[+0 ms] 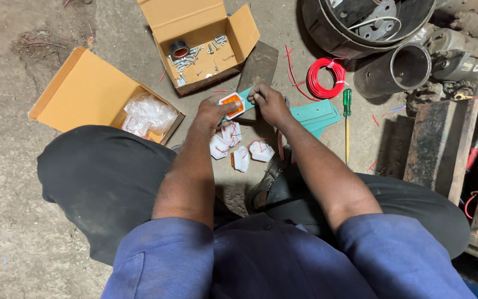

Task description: The person cuts red wires to length using pliers, then attaches an orange indicator light to a green metal bracket using a screwdriver. The person repeats this process for multiple units, handling the wires, lights, and brackets one at a time.

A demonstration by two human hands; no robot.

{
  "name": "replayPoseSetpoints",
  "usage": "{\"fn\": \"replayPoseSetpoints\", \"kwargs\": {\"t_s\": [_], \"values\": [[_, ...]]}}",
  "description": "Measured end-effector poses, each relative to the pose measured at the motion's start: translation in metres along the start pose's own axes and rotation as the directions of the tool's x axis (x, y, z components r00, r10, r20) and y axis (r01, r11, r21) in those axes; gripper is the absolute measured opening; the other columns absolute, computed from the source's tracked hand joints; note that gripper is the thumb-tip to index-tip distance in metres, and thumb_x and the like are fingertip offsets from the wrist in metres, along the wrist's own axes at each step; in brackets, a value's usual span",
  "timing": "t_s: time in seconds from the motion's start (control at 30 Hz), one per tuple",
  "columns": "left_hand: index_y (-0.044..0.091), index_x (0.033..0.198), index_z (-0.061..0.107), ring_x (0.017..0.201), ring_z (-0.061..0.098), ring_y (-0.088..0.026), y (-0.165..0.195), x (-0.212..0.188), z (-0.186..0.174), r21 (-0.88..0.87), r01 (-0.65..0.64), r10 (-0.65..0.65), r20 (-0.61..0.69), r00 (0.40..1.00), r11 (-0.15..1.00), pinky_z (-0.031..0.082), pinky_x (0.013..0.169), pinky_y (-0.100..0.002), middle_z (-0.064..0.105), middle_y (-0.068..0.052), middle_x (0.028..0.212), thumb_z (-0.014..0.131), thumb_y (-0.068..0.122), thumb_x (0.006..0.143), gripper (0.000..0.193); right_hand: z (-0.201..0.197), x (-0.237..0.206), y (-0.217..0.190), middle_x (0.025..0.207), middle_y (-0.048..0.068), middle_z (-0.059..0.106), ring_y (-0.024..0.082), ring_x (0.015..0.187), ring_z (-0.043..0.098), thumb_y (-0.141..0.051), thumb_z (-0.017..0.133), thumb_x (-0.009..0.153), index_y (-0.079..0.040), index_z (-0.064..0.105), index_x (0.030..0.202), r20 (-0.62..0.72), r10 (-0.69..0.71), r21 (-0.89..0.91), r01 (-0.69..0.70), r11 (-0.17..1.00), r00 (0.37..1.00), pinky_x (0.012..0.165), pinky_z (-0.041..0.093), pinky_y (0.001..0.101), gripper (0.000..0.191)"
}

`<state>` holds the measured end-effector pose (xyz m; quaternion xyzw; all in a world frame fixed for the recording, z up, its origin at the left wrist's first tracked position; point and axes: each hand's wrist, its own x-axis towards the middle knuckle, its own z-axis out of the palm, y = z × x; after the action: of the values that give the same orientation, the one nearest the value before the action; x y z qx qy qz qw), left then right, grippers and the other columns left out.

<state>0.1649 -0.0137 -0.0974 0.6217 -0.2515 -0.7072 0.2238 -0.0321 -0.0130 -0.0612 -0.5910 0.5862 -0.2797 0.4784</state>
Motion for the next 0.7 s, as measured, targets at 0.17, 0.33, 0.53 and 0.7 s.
{"fn": "replayPoseSetpoints", "kwargs": {"t_s": [0.17,0.33,0.53,0.7], "values": [[0.006,0.111,0.073,0.072,0.069,-0.013,0.000,0.002,0.000,-0.008,0.009,-0.009,-0.005,1.000,1.000,0.052,0.048,-0.025,0.077,-0.008,0.092,0.089,0.020,0.074,0.043,-0.001,-0.002,-0.004,0.093,0.003,0.072,0.010,0.086,0.068,-0.006,0.057,0.102,-0.003,0.057,0.112,0.045,0.056,0.068,-0.059,0.996,0.997,0.082,0.055,0.0274,0.011],[0.007,0.112,0.073,0.078,0.071,-0.014,-0.003,0.007,0.000,0.015,0.009,-0.009,-0.010,1.000,1.000,0.055,0.053,-0.028,0.077,-0.007,0.096,0.090,0.022,0.074,0.045,0.002,0.005,-0.009,0.089,0.004,0.072,0.012,0.081,0.065,-0.012,0.066,0.098,-0.003,0.068,0.105,0.112,0.140,-0.027,-0.138,0.990,0.984,0.076,0.054,0.0311,0.011],[0.010,0.114,0.073,0.082,0.072,-0.015,-0.006,0.011,0.000,0.021,0.021,-0.021,-0.013,1.000,1.000,0.056,0.057,-0.031,0.078,-0.006,0.098,0.091,0.024,0.072,0.048,0.006,0.014,-0.016,0.087,0.013,0.073,0.025,0.080,0.068,-0.014,0.069,0.094,-0.003,0.070,0.099,0.039,0.073,-0.290,-0.058,0.955,0.997,0.075,0.053,0.0389,0.012],[0.006,0.112,0.072,0.081,0.072,-0.016,-0.009,0.017,-0.001,0.052,0.045,-0.044,-0.017,0.999,0.998,0.057,0.057,-0.031,0.078,-0.009,0.098,0.092,0.026,0.072,0.049,0.005,0.010,-0.019,0.093,0.021,0.070,0.039,0.087,0.067,-0.013,0.070,0.094,-0.001,0.068,0.099,0.042,-0.050,-0.420,0.063,0.905,0.998,0.077,0.051,0.0471,0.013]]}}
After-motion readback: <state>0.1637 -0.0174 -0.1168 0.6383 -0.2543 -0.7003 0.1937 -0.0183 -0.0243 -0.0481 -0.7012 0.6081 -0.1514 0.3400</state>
